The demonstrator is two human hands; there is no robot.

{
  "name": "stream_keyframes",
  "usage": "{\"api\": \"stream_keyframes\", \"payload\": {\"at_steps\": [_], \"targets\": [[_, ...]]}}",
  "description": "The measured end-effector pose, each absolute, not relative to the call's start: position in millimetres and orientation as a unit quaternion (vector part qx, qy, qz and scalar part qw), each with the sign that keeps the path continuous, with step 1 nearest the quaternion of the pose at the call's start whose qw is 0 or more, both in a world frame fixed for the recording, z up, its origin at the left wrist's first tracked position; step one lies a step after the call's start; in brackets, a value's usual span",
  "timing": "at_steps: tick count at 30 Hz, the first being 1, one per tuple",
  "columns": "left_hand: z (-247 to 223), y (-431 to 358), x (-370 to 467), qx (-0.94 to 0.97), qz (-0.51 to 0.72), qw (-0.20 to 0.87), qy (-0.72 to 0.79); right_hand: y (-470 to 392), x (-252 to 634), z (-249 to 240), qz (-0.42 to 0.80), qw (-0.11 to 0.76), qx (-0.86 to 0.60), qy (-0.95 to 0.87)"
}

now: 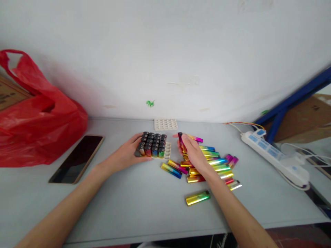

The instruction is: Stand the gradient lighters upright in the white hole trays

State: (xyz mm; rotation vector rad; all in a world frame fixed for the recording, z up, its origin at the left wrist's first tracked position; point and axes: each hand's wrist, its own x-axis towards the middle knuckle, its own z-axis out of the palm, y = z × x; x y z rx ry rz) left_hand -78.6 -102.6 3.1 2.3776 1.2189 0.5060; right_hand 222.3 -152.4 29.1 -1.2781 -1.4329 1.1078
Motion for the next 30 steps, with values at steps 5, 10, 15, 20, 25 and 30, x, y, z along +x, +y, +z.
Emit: {"api": "stream_keyframes", "payload": {"at_steps": [5,10,15,20,25,30], "targets": [[3,-104,-78,0.860,0.182,0.210,0.428,-155,221,35,0.554,0.476,-0.466,-0.499],[0,-104,-78,0.857,0.213,0.200,0.424,-152,222,29,0.513,0.491,-0.484,-0.511],[0,-104,-77,0.855,0.204,0.210,0.427,-146,217,24,0.329,0.421,-0.547,-0.644],[-1,-105,-77,0.856,0.213,0.203,0.425,-142,211,22,0.226,0.327,-0.544,-0.739],[-1,-106,-78,0.857,0.212,0.207,0.421,-139,207,20,0.219,0.289,-0.540,-0.759],[-1,-105,-79,0.855,0.199,0.212,0.430,-143,230,28,0.201,0.336,-0.511,-0.765]]}}
